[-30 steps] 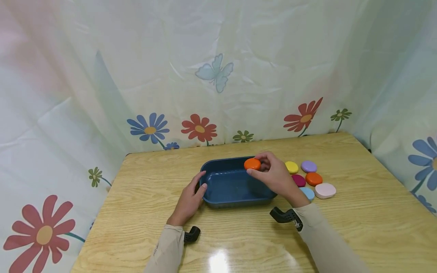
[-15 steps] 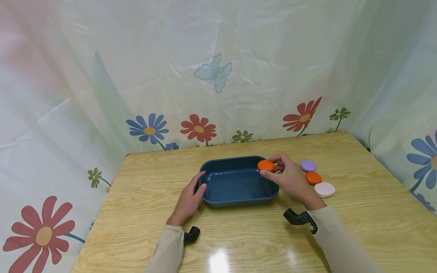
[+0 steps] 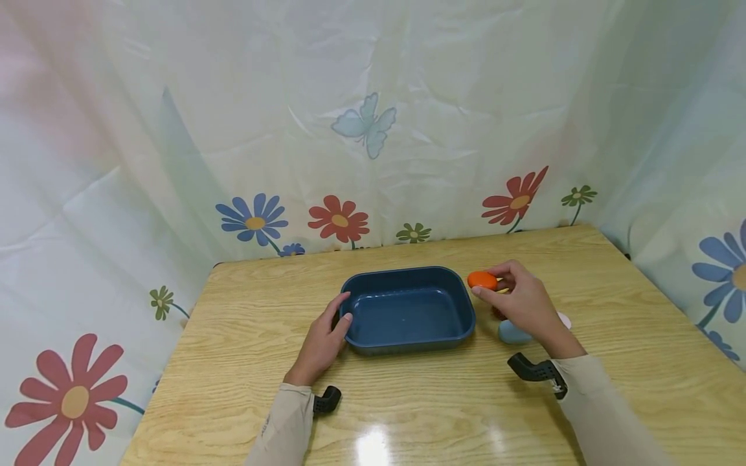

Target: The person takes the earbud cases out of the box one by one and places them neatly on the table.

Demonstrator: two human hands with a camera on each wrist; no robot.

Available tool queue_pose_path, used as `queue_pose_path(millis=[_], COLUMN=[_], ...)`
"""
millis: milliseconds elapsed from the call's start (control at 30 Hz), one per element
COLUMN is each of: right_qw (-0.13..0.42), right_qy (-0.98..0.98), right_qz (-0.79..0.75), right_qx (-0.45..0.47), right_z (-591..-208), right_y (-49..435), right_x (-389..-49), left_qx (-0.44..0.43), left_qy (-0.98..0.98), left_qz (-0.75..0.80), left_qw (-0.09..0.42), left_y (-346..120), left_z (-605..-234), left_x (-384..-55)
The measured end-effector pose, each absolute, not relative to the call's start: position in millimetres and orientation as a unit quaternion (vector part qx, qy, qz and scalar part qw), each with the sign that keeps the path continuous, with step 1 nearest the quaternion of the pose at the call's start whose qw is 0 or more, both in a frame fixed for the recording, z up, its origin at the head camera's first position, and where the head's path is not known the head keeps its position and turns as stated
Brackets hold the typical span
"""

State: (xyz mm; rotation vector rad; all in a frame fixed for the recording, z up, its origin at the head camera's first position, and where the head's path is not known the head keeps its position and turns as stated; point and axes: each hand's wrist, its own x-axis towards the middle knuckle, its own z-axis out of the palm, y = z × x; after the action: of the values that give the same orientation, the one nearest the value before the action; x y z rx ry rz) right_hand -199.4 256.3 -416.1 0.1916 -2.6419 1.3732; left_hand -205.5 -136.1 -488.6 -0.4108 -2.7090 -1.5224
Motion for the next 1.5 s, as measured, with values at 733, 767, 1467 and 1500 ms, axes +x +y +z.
queue_pose_path(millis=[733, 767, 1467, 1500], right_qw=[0.068, 0.066, 0.01, 0.009], right_qy=[-0.907, -0.907, -0.929, -0.929], right_qz=[0.416, 0.416, 0.367, 0.366], right_qx=[0.002, 0.0, -0.05, -0.053], right_z=[-414, -414, -435, -436], right_y=[329, 332, 377, 379], right_x=[-199, -199, -203, -203], left_qx=[-0.135, -0.136, -0.128, -0.13], left_qy=[-0.862, -0.862, -0.862, -0.862], left_qz=[-0.488, -0.489, -0.49, -0.489], left_qw=[0.005, 0.006, 0.005, 0.005], left_y=[-136, -136, -137, -136], left_z=[-489, -489, -488, -488], left_x=[-206, -206, -204, -204])
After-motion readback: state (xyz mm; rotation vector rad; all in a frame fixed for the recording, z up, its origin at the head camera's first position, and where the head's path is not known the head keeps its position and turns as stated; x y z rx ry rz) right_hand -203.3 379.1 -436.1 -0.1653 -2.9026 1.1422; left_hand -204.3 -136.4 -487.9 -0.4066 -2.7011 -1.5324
